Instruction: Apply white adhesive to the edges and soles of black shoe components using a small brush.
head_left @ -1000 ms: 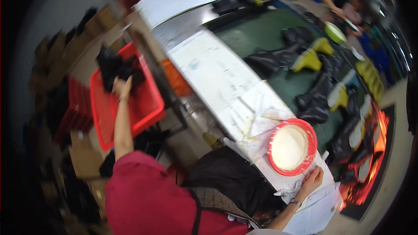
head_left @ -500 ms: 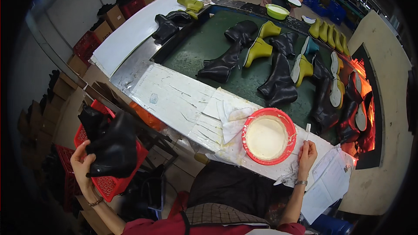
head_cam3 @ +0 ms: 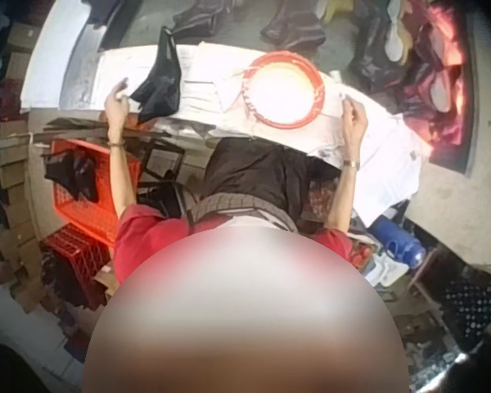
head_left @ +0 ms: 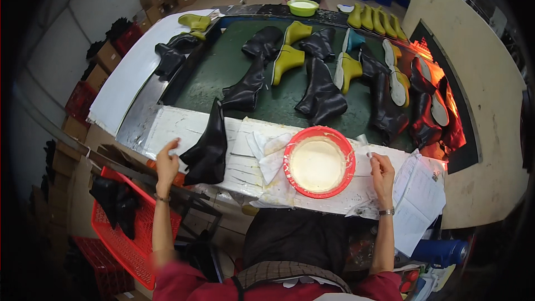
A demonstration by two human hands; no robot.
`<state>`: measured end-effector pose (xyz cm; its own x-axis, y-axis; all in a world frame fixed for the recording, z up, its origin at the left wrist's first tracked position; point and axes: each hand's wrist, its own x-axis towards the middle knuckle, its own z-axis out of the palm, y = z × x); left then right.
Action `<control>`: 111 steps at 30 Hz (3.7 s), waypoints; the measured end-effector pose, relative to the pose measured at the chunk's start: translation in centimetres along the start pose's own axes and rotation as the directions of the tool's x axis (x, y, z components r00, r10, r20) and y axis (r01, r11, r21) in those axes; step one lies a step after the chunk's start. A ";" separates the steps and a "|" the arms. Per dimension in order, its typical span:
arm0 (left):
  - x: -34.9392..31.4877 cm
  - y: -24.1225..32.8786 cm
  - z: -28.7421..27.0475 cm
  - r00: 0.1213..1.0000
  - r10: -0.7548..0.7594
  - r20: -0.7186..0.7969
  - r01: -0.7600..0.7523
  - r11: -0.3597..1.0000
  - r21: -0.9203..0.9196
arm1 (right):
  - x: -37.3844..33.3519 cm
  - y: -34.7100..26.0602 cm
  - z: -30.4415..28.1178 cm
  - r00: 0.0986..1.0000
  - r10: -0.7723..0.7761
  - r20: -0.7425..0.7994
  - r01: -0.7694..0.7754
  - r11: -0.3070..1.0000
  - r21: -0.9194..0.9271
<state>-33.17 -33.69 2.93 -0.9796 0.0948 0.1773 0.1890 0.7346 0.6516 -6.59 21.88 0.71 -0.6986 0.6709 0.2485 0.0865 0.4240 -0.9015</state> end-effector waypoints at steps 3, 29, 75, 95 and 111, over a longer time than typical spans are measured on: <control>0.3 2.8 0.2 0.970 0.129 -0.205 -0.175 0.958 -0.227 | -0.6 -4.2 0.0 0.977 -0.167 0.135 0.199 0.941 -0.274; -1.3 20.7 1.6 0.719 0.140 0.681 0.159 0.920 -0.357 | -0.9 -7.2 -0.4 0.930 -0.298 0.214 0.330 0.935 -0.128; -6.2 7.9 6.0 0.818 0.333 0.469 -0.440 0.887 0.137 | -2.3 -7.9 2.2 0.970 -0.086 0.228 0.174 0.899 -0.402; -10.2 16.4 4.2 0.653 0.754 -0.068 -0.743 0.620 -0.254 | -2.0 -13.0 6.7 0.926 -0.341 0.160 0.353 0.935 -0.047; -7.8 20.0 8.6 0.692 0.600 -0.402 -0.721 0.599 -0.348 | -4.9 -13.8 5.9 0.874 -0.467 0.136 0.448 0.882 0.145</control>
<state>-22.34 -13.96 8.21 -0.5370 0.2361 0.8099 0.8435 0.1381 0.5191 -8.61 9.16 9.80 -0.7476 0.3056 0.5897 -0.3402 0.5863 -0.7352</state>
